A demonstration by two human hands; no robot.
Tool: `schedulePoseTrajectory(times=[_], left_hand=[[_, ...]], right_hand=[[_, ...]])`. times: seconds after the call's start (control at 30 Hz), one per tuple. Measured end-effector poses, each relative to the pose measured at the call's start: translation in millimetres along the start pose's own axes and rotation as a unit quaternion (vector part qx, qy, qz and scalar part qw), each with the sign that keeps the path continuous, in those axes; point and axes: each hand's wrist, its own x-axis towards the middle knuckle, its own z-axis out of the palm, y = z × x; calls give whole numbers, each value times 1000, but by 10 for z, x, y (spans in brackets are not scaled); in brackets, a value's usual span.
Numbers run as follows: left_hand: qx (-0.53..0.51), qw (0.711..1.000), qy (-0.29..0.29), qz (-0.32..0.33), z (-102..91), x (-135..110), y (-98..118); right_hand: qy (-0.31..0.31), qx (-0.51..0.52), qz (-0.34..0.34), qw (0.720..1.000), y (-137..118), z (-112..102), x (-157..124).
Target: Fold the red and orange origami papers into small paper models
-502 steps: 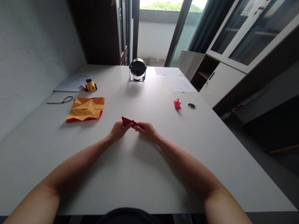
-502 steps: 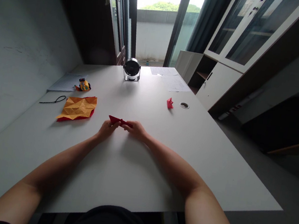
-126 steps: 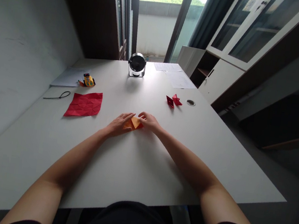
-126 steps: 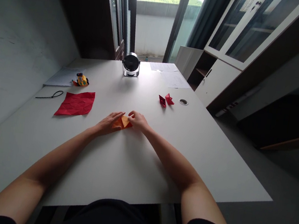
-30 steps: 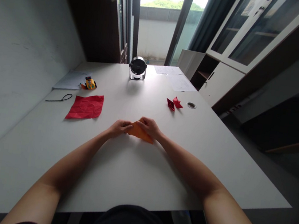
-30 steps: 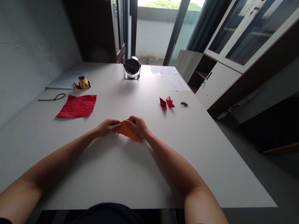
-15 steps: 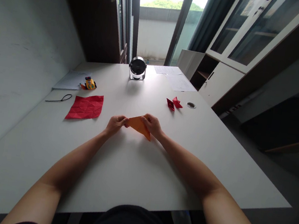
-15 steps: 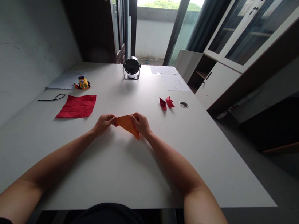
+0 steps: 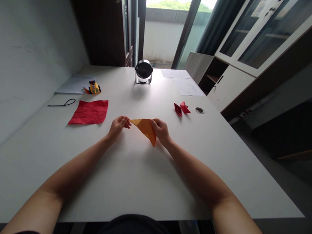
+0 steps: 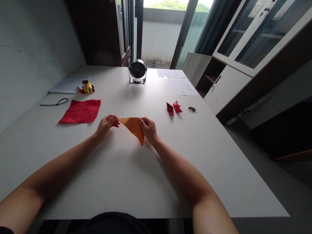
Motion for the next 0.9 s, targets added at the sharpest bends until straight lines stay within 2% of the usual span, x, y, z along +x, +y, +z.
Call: schedulePoseTrajectory(times=[0.1, 0.23, 0.33, 0.47, 0.7, 0.9], left_hand=[[-12, 997, -69, -28, 66, -37, 4], [70, 984, -162, -12, 207, -130, -29], [115, 982, -151, 3, 246, -166, -56], [112, 986, -121, -9, 210, -159, -62], [78, 987, -136, -23, 221, -163, -60], [90, 977, -188, -33, 253, -185, -86]], right_hand=[[-4, 35, 27, 999, -8, 48, -22], [-30, 58, 30, 997, 13, 114, -72], [-46, 51, 7, 998, 39, 136, -99], [-35, 2, -38, 999, 48, 121, -99], [21, -94, -48, 994, 23, 63, -91], [40, -116, -50, 991, 5, 58, -104]])
